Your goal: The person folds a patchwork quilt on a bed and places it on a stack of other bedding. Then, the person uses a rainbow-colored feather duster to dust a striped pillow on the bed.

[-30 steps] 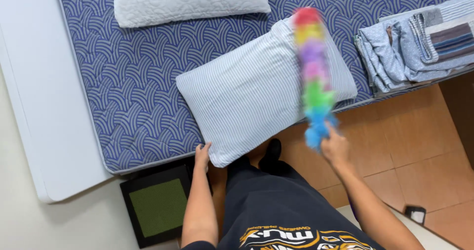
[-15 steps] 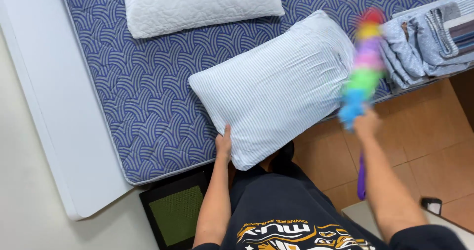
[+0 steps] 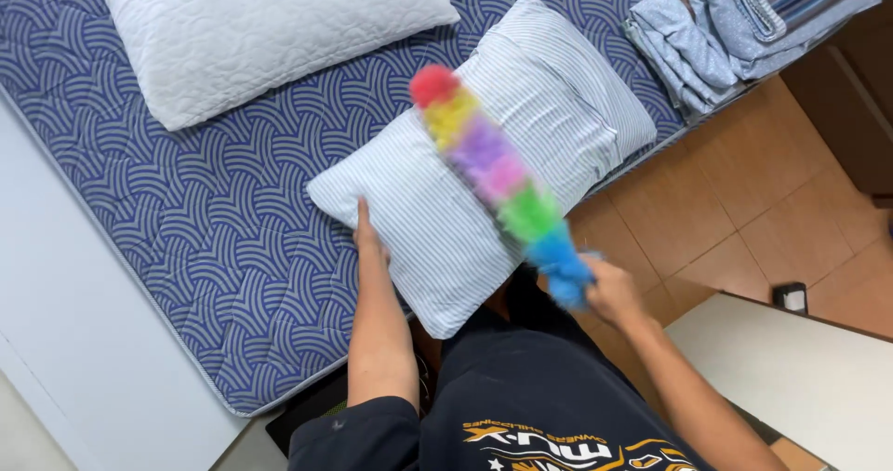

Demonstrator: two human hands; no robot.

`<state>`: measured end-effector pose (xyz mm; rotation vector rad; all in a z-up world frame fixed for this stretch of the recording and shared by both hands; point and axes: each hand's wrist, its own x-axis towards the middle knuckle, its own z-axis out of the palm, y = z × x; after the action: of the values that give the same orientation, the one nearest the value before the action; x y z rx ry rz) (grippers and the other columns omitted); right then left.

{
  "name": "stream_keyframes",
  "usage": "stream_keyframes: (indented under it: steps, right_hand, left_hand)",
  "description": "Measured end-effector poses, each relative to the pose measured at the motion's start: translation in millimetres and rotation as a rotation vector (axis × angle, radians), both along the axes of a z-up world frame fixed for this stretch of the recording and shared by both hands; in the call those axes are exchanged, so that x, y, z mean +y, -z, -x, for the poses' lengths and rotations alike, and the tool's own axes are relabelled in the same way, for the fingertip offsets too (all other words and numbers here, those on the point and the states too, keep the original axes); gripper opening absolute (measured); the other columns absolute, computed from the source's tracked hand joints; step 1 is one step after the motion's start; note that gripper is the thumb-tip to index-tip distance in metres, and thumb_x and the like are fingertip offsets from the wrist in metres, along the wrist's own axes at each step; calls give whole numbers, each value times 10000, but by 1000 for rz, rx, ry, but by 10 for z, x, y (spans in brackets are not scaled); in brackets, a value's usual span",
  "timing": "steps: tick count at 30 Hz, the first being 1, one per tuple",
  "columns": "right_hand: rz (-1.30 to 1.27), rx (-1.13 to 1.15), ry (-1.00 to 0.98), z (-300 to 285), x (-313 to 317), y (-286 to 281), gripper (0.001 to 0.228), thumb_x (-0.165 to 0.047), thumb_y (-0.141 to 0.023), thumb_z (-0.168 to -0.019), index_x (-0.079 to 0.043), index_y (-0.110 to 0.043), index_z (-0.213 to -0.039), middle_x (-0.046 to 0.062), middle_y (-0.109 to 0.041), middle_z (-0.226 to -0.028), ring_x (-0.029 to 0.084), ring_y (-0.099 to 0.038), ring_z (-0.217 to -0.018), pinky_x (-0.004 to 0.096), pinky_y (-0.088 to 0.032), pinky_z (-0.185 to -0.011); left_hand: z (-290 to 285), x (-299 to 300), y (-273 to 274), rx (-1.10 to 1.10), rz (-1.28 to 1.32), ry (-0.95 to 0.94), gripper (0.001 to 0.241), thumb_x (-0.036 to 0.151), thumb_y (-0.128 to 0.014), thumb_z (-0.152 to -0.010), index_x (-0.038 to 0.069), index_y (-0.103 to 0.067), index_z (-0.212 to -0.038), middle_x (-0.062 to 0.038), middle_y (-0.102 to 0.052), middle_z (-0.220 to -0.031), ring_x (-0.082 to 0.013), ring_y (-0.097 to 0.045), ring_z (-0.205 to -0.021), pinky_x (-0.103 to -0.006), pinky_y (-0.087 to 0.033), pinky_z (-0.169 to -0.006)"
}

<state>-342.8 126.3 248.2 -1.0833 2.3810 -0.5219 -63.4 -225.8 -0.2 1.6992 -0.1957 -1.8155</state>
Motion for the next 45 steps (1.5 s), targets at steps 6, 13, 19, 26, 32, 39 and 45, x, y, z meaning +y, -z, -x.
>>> stream_keyframes:
  steps: [6, 13, 19, 26, 32, 39, 45]
  right_hand:
    - [278, -313, -396, -664, -678, -616, 673, -3, -552, -811, -276, -554, -1427, 181, -732, -1166, 345, -755, -995, 416, -595, -848]
    - [46, 21, -313, 682, -923, -397, 754, -181, -677, -794, -437, -532, -1489, 165, -756, -962, 328, -725, -785, 445, -573, -726]
    - [-117, 369, 116, 1929, -535, 324, 636, -261, -554, -929, -422, -585, -1544, 307, -713, -958, 476, -696, -842, 555, -546, -788]
    - [134, -193, -372, 72, -949, -594, 552, -222, -580, -922, -366, -570, -1456, 197, -751, -1041, 329, -756, -879, 434, -569, -811]
    - [-4, -99, -54, 1286, -847, -458, 682, -214, -584, -759, -383, -629, -1418, 134, -768, -1090, 308, -721, -910, 416, -538, -818]
    - [-52, 299, 258, 2206, -592, -224, 654, -240, -544, -909, -335, -562, -1555, 327, -708, -1059, 488, -684, -952, 553, -541, -859]
    - [38, 11, -210, 1132, -814, -777, 705, -260, -476, -826, -482, -531, -1493, 215, -726, -958, 351, -733, -830, 439, -580, -797]
  left_hand:
    - [-73, -330, 229, 99, 674, 104, 545, 410, -751, -1060, -113, -601, -1097, -125, -570, -960, -226, -511, -805, -393, -466, -669]
    - [-260, 700, -1409, 55, 656, 320, 361, 277, -735, -937, -7, -618, -1126, -59, -710, -1087, -196, -673, -944, -321, -523, -858]
    - [-445, 952, -1036, 57, 734, 314, 637, 92, -777, -818, -50, -533, -1389, -154, -655, -1308, -276, -634, -1161, -384, -485, -1024]
    - [5, 161, -1587, 184, 568, 180, 621, 215, -697, -937, 37, -443, -1475, -94, -590, -1419, -219, -606, -1245, -361, -495, -1050]
    - [-50, 326, -2191, -11, 958, 573, 379, 182, -743, -955, -2, -681, -1280, -64, -725, -1197, -162, -665, -1100, -314, -503, -1003]
    - [-57, 534, -2742, 31, 973, 632, 279, 87, -749, -931, -6, -717, -1193, -34, -748, -1102, -137, -685, -1004, -298, -530, -927]
    - [104, 446, -2967, -12, 1050, 703, 251, 60, -749, -932, 0, -724, -1174, -33, -749, -1087, -129, -681, -1004, -293, -531, -935]
